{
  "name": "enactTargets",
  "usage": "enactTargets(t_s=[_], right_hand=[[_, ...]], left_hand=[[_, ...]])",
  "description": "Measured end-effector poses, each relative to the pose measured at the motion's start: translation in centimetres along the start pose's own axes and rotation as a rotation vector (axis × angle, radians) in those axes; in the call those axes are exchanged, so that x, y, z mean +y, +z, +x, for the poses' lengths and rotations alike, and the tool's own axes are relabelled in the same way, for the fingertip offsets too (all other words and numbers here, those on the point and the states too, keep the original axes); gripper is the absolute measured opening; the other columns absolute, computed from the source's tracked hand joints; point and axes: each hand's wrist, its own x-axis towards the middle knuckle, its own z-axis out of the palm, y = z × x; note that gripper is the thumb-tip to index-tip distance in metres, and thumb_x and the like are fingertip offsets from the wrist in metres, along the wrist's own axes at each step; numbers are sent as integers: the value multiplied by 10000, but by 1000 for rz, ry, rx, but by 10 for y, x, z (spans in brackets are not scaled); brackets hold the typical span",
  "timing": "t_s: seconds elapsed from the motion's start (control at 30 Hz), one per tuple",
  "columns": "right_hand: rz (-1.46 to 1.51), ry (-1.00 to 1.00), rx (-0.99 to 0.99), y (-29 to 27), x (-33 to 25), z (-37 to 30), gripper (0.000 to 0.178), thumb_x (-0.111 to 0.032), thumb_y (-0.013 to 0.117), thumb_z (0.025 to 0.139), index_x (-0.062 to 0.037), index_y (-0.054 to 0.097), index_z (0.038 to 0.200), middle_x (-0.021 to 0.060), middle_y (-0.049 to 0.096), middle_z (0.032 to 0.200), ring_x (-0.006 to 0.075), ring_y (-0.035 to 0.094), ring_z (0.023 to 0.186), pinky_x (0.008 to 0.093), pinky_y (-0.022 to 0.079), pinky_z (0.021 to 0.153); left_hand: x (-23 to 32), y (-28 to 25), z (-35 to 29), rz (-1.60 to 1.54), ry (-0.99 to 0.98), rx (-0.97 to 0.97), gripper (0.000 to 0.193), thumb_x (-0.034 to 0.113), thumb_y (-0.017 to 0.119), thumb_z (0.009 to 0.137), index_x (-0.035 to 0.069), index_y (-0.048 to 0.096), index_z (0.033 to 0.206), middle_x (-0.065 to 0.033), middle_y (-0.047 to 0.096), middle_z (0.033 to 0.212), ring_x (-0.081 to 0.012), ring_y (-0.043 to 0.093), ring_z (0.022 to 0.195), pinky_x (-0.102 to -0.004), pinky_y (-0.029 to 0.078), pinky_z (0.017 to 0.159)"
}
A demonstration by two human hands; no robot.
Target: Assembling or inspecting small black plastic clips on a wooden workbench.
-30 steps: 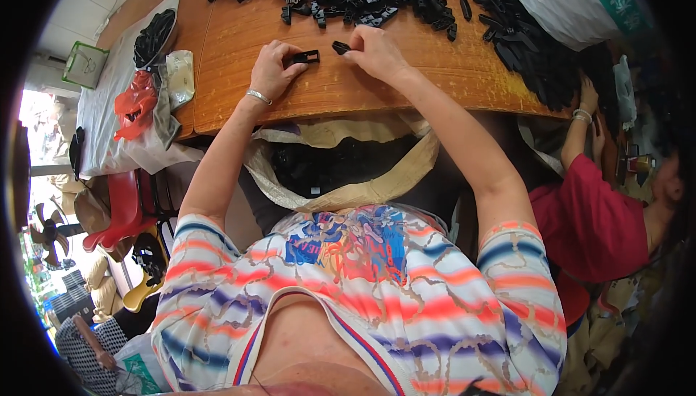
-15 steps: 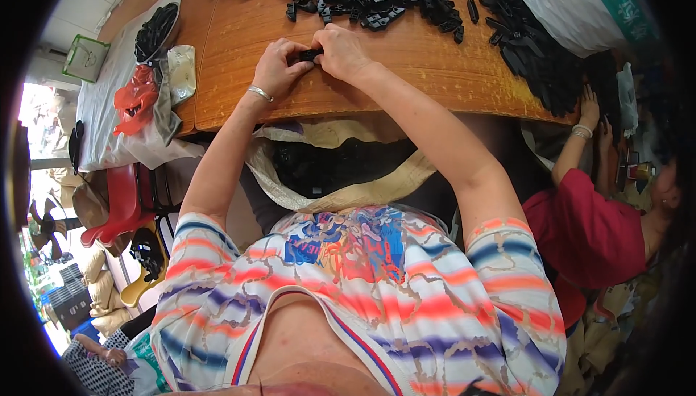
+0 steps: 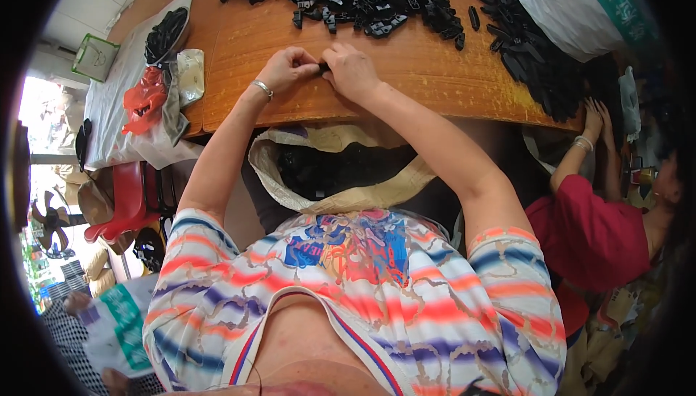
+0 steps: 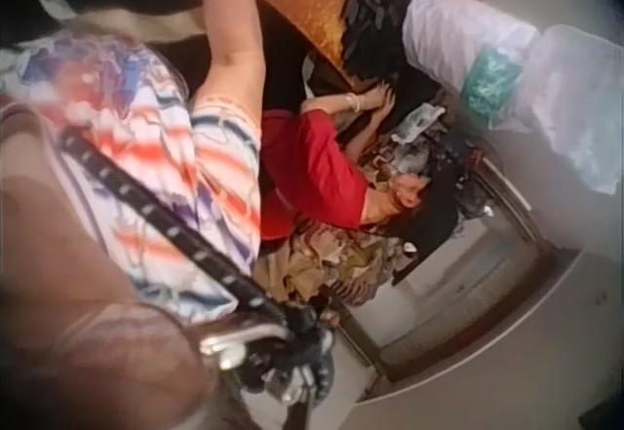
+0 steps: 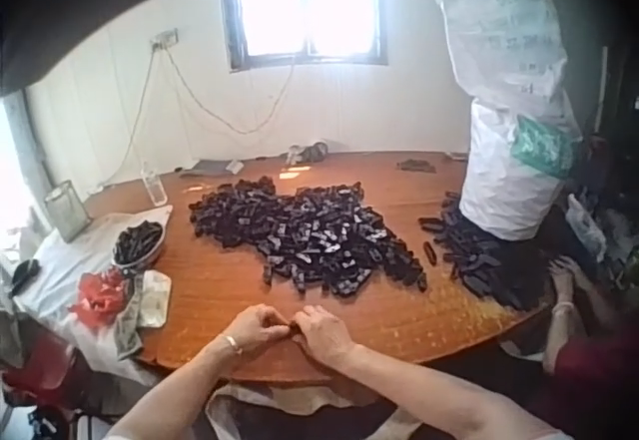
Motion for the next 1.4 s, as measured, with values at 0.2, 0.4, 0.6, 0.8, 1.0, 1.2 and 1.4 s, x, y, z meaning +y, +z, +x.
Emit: enactTargets(t_s=[0.2, 0.4, 0.6, 0.8, 1.0, 1.2, 1.4], right_hand=[[376, 76, -305, -44, -49, -62, 274, -139, 742, 722, -64, 606, 948, 127, 588, 929, 360, 616, 842, 436, 506, 710], [327, 40, -709, -60, -51, -103, 217, -179, 746, 741, -83, 666, 919, 116, 614, 942, 349, 626, 867, 431, 511, 733], [297, -1, -196, -45, -2, -23, 124, -117, 684, 790, -52, 656, 892, 121, 629, 849, 317, 637, 766, 379, 512, 669], [-18, 20, -74, -8, 49, 59, 118, -142, 618, 792, -98, 650, 897, 107, 596, 954, 315, 645, 861, 416, 533, 720], [-183, -109, -239, 8, 64, 77, 108, -103, 524, 868, -68, 618, 906, 125, 562, 974, 302, 655, 877, 396, 543, 718], [-166, -92, -318, 10, 49, 74, 86, -98, 610, 836, -34, 594, 891, 153, 563, 993, 344, 653, 841, 426, 535, 709], [-37, 157, -323, 7, 32, 71, 208, -232, 633, 855, -29, 665, 884, 199, 649, 983, 373, 642, 888, 453, 512, 783]], left_hand=[[-28, -30, 24, 323, 132, 440, 299, 148, 689, 816, 139, 650, 1112, -92, 638, 955, -262, 628, 877, -376, 515, 804], [-24, -45, 62, 738, 419, 465, 243, 60, 576, 854, 187, 623, 1056, -83, 559, 1088, -289, 550, 1042, -380, 512, 835], [-11, -47, 55, 743, 441, 367, 183, 86, 681, 798, 102, 599, 961, -85, 572, 1071, -281, 565, 1014, -385, 506, 835], [-4, -35, 30, 581, 359, 316, 148, 120, 691, 793, 51, 566, 833, -118, 600, 882, -308, 589, 879, -396, 492, 776], [-2, -10, 2, 462, 415, 388, 281, 146, 757, 727, 76, 566, 921, -114, 613, 944, -303, 584, 936, -390, 492, 820], [-24, -6, -15, 371, 369, 536, 354, 155, 772, 720, 71, 626, 1032, -109, 606, 984, -300, 560, 974, -385, 474, 862], [-31, -8, -14, 435, 348, 558, 294, 198, 761, 751, 61, 675, 997, -95, 608, 986, -279, 553, 955, -370, 473, 848]])
